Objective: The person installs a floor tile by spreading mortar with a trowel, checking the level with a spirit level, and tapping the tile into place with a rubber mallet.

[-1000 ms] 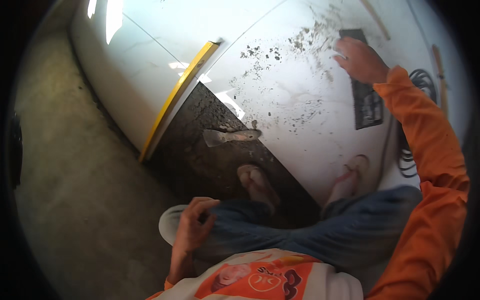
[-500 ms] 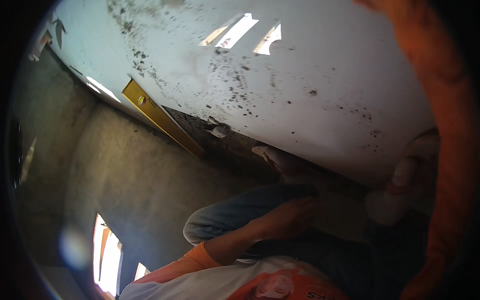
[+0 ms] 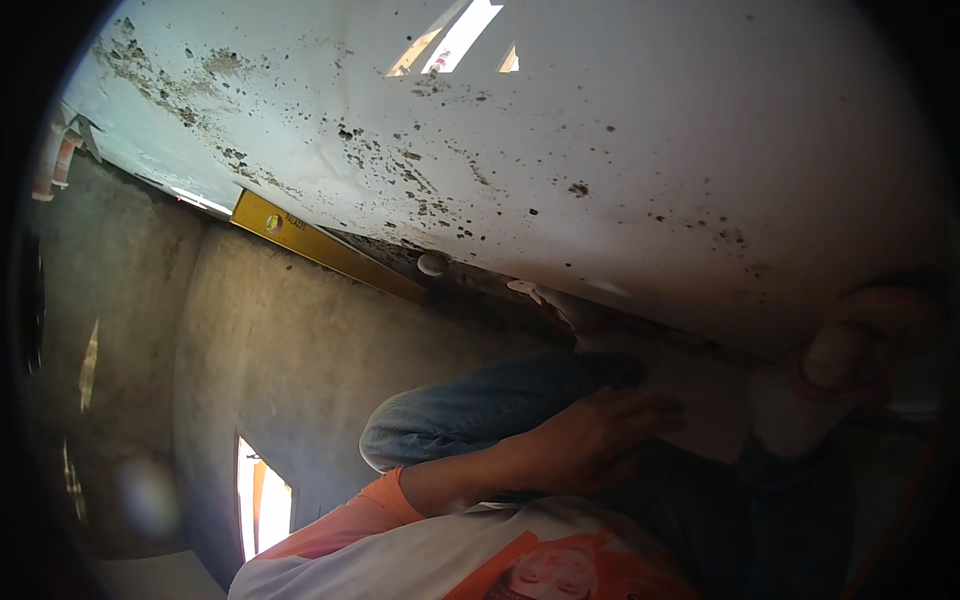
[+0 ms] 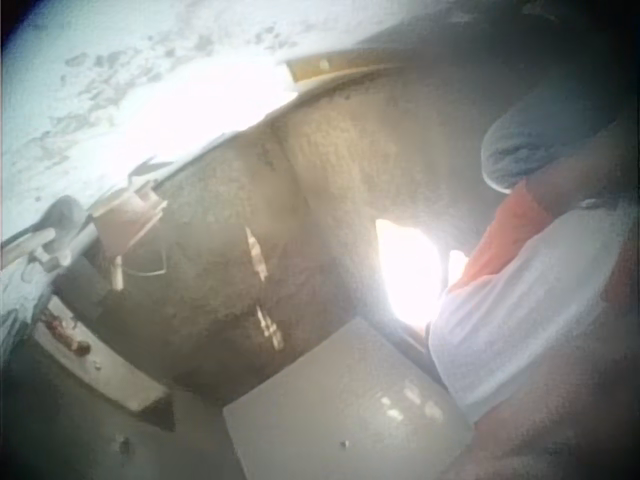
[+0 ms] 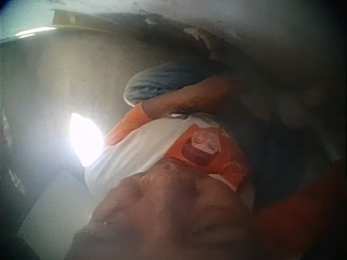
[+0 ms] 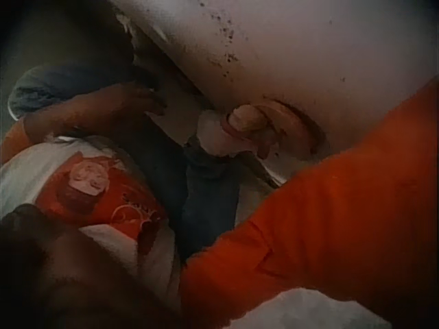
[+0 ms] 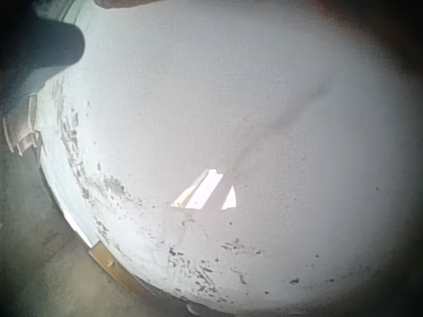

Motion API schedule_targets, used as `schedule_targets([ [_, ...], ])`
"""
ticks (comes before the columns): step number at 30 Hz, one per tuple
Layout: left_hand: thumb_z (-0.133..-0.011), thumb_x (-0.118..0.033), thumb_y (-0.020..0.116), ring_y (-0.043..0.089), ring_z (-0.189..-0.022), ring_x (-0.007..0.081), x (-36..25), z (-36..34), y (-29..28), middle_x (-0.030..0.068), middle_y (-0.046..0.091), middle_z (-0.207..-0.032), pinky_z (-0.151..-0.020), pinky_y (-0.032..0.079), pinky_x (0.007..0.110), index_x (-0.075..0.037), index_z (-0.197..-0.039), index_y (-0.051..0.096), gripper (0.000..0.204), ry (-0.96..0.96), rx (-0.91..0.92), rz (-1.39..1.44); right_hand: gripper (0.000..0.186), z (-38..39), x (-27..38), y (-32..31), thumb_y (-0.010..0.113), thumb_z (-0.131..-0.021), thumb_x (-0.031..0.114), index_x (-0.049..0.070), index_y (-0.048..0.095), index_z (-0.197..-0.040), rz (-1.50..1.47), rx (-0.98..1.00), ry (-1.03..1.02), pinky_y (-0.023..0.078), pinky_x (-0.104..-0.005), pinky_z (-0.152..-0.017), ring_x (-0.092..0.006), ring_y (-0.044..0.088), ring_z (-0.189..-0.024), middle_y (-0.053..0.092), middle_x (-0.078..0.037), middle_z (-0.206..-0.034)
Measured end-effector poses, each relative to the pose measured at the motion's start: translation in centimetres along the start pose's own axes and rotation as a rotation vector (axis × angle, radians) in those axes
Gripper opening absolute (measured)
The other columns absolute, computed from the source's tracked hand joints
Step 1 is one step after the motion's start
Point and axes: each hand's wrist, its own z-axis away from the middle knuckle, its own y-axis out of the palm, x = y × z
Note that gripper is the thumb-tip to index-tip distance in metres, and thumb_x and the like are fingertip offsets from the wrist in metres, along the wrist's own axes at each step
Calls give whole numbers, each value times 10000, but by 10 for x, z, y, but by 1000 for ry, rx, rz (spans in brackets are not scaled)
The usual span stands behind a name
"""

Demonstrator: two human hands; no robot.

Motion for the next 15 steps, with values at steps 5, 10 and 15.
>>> schedule_targets([
  [5,-848,-81,600,550,-1187,347,3,4,-5,178,511,-1351,-946,450,478,-33,-1304,517,466,10,-27,-18,271,8,21,10,588,-955,183,60,625,-1194,-49,-1,20,496,-403,-905,-328,614,-989,634,-148,-1067],
  [10,-847,-90,607,547,-1190,340,4,6,-8,174,511,-1349,-947,448,485,-34,-1307,517,472,12,-10,47,273,8,26,10,581,-958,181,60,624,-1198,-35,16,27,495,-405,-911,-330,613,-999,635,-150,-1077],
  [15,-847,-103,609,547,-1191,336,7,9,-11,171,505,-1357,-974,434,511,-36,-1316,509,484,20,-28,55,274,6,32,20,574,-961,179,59,622,-1203,-67,15,15,493,-406,-916,-332,613,-1009,636,-151,-1087],
])
